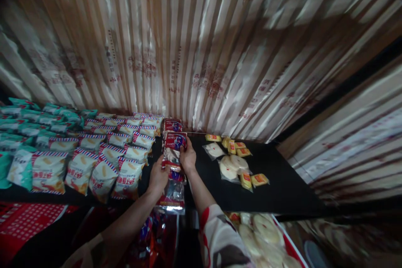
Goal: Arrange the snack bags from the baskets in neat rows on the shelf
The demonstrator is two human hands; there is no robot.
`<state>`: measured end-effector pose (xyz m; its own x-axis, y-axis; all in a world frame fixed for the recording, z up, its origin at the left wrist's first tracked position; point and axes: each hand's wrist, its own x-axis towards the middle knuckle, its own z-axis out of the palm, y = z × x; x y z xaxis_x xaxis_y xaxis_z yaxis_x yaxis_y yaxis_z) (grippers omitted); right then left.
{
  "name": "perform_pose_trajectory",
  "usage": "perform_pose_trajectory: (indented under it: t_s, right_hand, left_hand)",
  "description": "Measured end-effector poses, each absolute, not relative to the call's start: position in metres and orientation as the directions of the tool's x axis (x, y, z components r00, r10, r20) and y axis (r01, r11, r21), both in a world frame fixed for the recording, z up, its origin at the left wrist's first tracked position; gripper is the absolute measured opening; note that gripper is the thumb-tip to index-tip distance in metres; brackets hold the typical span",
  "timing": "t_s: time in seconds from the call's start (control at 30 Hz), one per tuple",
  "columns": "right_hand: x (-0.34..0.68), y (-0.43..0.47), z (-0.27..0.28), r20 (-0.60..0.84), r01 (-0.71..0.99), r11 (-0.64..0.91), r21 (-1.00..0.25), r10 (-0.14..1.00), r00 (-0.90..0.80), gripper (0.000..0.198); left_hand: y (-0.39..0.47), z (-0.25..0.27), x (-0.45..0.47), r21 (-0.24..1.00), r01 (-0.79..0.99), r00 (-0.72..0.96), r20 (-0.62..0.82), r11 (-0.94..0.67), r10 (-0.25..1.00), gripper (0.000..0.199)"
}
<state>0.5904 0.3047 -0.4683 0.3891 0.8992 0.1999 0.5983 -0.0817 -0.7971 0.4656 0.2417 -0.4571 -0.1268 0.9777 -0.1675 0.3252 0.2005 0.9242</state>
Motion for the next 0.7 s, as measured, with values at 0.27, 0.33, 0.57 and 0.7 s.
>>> perform_pose_trajectory:
  t_s: [0.27,0.33,0.57,0.7]
  right_hand:
    - [0.592,0.324,-0.484,0.247,0.776,-0.140,-0.615,0.901,0.358,0.045]
    - [0.591,0.326,-0.486,0.242,0.785,-0.153,-0.600,0.901,0.361,0.045]
    - [0.589,0.328,-0.489,0.291,0.830,-0.091,-0.550,0.911,0.293,0.048]
    - [0.583,0.327,-0.487,0.331,0.891,-0.038,-0.453,0.920,0.208,0.046]
  left_hand:
    - [0.253,-0.466,0.468,0.870,0.447,-0.151,-0.156,0.208,0.976,0.049]
    - [0.255,-0.468,0.468,0.866,0.458,-0.148,-0.149,0.201,0.978,0.046]
    - [0.255,-0.462,0.468,0.839,0.502,-0.142,-0.159,0.209,0.977,0.047]
    - [0.254,-0.455,0.468,0.818,0.531,-0.133,-0.179,0.222,0.975,0.048]
